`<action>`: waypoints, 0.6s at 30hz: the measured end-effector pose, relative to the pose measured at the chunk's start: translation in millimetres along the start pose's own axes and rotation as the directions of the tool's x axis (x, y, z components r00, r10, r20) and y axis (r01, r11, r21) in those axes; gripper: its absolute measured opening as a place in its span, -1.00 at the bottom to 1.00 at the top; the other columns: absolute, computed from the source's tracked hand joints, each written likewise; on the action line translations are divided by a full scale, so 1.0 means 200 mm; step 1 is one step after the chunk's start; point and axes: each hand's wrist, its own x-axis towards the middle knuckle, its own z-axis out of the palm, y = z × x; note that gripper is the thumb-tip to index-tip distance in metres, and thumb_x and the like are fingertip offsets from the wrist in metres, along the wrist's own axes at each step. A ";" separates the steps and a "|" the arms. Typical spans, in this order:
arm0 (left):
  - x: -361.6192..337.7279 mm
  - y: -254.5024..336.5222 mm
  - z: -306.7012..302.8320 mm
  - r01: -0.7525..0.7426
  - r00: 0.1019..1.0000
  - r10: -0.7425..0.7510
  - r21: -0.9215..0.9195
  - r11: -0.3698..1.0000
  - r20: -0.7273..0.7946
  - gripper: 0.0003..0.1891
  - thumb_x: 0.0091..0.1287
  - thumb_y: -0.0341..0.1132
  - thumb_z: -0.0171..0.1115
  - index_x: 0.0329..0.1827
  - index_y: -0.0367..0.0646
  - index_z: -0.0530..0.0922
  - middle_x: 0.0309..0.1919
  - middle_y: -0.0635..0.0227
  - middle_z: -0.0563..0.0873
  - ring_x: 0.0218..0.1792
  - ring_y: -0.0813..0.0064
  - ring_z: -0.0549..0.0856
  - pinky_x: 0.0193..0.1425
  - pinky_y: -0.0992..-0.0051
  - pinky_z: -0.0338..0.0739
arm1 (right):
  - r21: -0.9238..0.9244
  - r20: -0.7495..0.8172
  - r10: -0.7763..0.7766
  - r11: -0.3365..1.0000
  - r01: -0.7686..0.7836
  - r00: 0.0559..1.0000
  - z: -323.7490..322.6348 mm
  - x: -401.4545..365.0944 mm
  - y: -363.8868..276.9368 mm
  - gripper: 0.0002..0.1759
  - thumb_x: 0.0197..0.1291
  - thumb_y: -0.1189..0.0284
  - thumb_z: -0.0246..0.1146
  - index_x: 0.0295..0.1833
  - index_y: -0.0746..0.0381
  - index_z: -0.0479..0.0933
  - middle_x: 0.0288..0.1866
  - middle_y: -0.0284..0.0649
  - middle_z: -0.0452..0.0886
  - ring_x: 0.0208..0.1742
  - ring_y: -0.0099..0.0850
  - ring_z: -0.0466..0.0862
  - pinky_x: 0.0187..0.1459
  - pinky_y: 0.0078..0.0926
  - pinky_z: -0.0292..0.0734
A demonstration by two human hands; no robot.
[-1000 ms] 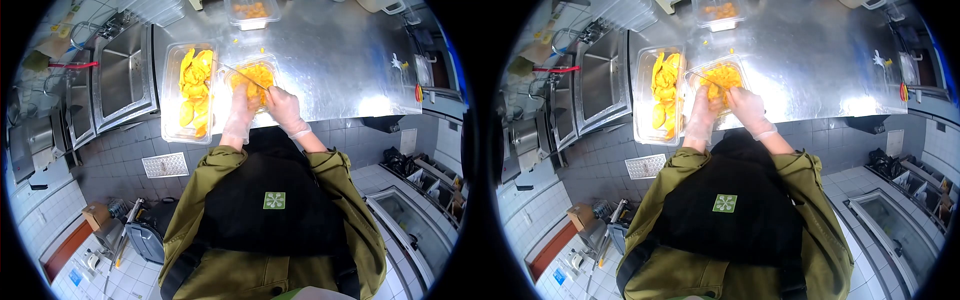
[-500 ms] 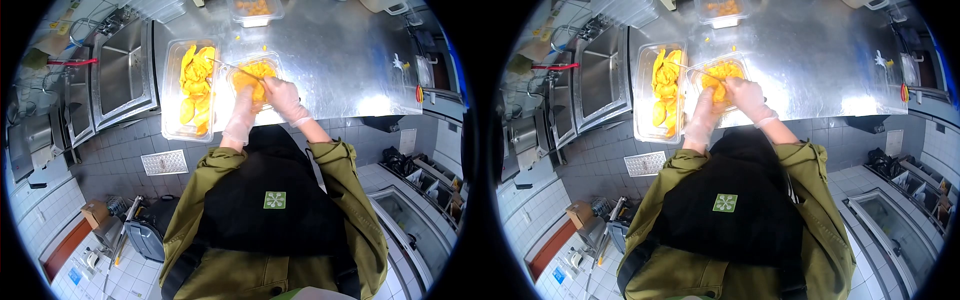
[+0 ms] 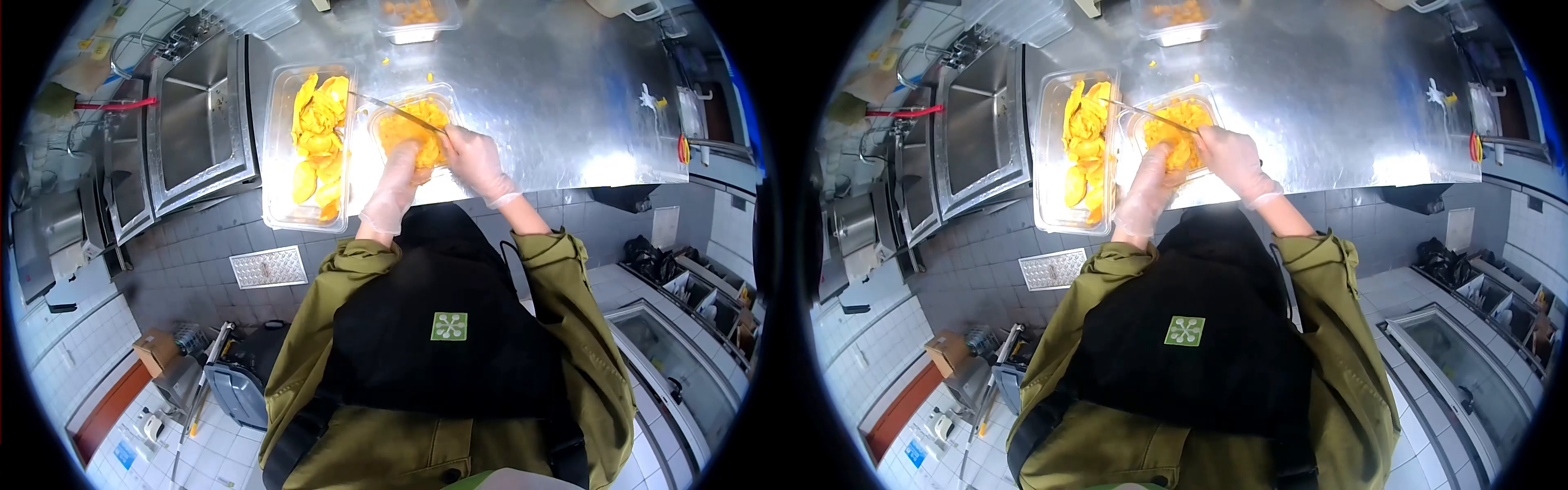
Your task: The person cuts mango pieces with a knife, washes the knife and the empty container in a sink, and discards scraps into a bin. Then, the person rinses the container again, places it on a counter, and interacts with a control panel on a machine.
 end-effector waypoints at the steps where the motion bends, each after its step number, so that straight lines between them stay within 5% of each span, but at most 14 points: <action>1: -0.01 0.00 -0.01 0.022 1.000 -0.022 0.029 0.999 -0.006 -0.77 0.27 -0.25 -0.03 -0.11 -0.16 0.41 -0.31 0.37 0.50 -0.42 0.62 0.45 -0.51 0.62 0.32 | -0.008 0.011 0.001 1.000 0.000 1.000 0.00 0.01 0.00 -0.81 0.14 0.33 0.12 -0.44 0.21 0.39 -0.60 -0.18 0.50 -0.57 -0.19 0.56 -0.52 -0.32 0.46; 3: -0.02 0.01 0.00 0.061 0.998 -0.061 0.082 0.995 -0.012 -0.74 0.27 -0.22 -0.01 -0.07 -0.16 0.40 -0.27 0.37 0.50 -0.35 0.61 0.46 -0.44 0.60 0.37 | -0.008 0.005 0.006 1.000 -0.006 1.000 0.01 0.03 0.02 -0.81 0.14 0.33 0.11 -0.43 0.21 0.40 -0.59 -0.17 0.51 -0.56 -0.17 0.56 -0.51 -0.31 0.47; 6: -0.08 0.03 0.00 0.080 0.994 -0.094 0.220 0.972 0.054 -0.65 0.27 -0.19 0.04 0.07 -0.12 0.37 -0.03 0.38 0.48 -0.03 0.53 0.43 0.00 0.47 0.36 | 0.049 -0.012 0.076 0.996 -0.075 0.997 0.01 0.03 0.04 -0.82 0.16 0.34 0.10 -0.39 0.21 0.43 -0.58 -0.11 0.52 -0.54 -0.13 0.57 -0.50 -0.27 0.47; 8: -0.05 0.04 -0.03 0.025 0.999 -0.033 0.301 0.953 0.021 -0.66 0.27 -0.18 0.05 0.05 -0.11 0.37 -0.05 0.40 0.47 -0.03 0.55 0.41 0.01 0.48 0.34 | 0.098 0.023 0.190 0.977 -0.192 0.981 -0.08 0.02 -0.02 -0.83 0.17 0.35 0.09 -0.37 0.22 0.44 -0.57 -0.07 0.52 -0.52 -0.10 0.56 -0.48 -0.24 0.47; 11: -0.03 0.04 -0.04 -0.035 0.999 0.040 0.319 0.947 -0.006 -0.67 0.26 -0.17 0.07 0.02 -0.12 0.37 -0.09 0.41 0.48 -0.10 0.58 0.43 -0.07 0.52 0.35 | 0.200 0.064 0.185 0.960 -0.194 0.981 -0.16 -0.03 -0.06 -0.82 0.19 0.36 0.08 -0.38 0.24 0.45 -0.57 -0.03 0.51 -0.51 -0.08 0.56 -0.47 -0.22 0.47; 18: 0.04 0.01 -0.01 -0.075 0.996 0.088 0.328 0.942 -0.025 -0.75 0.30 -0.24 0.03 -0.06 -0.20 0.38 -0.33 0.40 0.52 -0.48 0.63 0.42 -0.43 0.67 0.35 | 0.114 0.062 0.112 0.986 -0.119 0.992 -0.19 -0.08 -0.09 -0.81 0.16 0.36 0.10 -0.43 0.23 0.43 -0.58 -0.10 0.50 -0.53 -0.11 0.55 -0.48 -0.29 0.48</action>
